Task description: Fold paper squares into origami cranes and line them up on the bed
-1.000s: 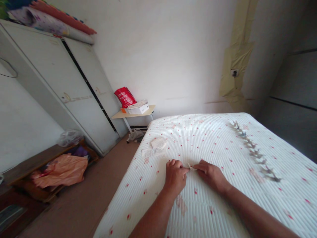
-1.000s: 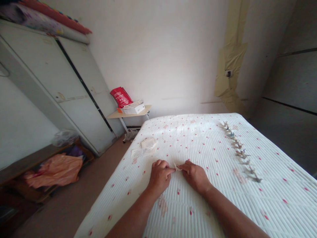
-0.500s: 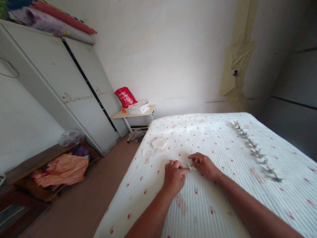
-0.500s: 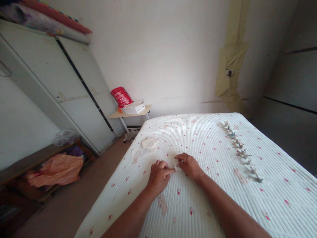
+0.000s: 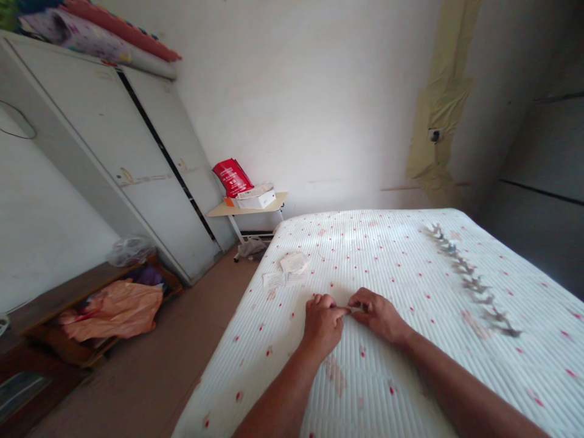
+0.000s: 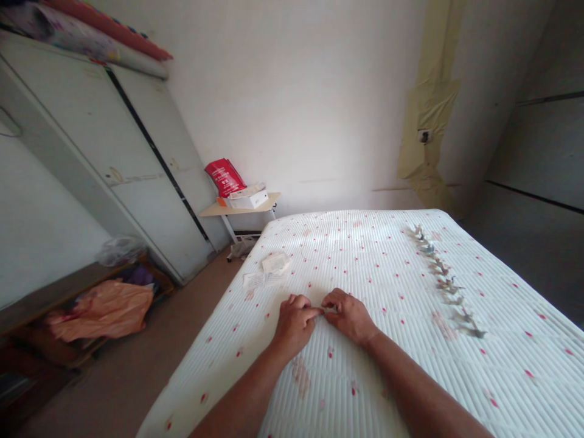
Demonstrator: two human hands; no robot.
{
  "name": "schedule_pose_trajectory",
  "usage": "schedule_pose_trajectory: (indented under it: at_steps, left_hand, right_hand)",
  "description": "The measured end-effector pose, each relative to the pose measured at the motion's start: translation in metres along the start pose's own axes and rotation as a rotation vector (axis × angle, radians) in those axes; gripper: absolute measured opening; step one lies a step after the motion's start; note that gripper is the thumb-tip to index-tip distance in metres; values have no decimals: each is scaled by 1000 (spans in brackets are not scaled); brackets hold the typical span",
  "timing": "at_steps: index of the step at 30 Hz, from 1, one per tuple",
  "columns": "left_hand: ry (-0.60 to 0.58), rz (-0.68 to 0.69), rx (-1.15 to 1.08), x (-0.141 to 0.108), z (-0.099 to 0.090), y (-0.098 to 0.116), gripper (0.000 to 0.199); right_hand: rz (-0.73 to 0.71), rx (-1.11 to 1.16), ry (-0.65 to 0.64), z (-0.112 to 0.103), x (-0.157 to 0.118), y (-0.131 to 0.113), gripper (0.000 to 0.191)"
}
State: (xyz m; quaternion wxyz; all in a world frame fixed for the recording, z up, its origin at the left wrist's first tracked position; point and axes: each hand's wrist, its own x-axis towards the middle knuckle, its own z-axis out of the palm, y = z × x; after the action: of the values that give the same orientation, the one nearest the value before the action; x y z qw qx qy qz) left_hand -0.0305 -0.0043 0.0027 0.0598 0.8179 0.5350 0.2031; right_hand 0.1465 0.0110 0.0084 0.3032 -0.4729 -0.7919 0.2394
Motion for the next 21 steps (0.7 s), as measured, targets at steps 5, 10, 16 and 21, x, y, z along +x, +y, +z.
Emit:
schedule_pose_trajectory:
  at_steps: [5,10,16,21]
  left_hand:
    - [-56,-97,-57,9,3,-4,29]
    - [-98,-134,-69,13,1,-5,29]
    - [-27,-218,-185,18,-2,-3,19]
    - [70,-223,-347,18,1,-3,27]
  right_hand:
    - [57,-135,50,5,0,-6,11]
    - [104,-369,88,17,0,-8,12]
    - [127,-363,115,17,-1,-10,13]
    - [132,-164,113,12,0,-7,13]
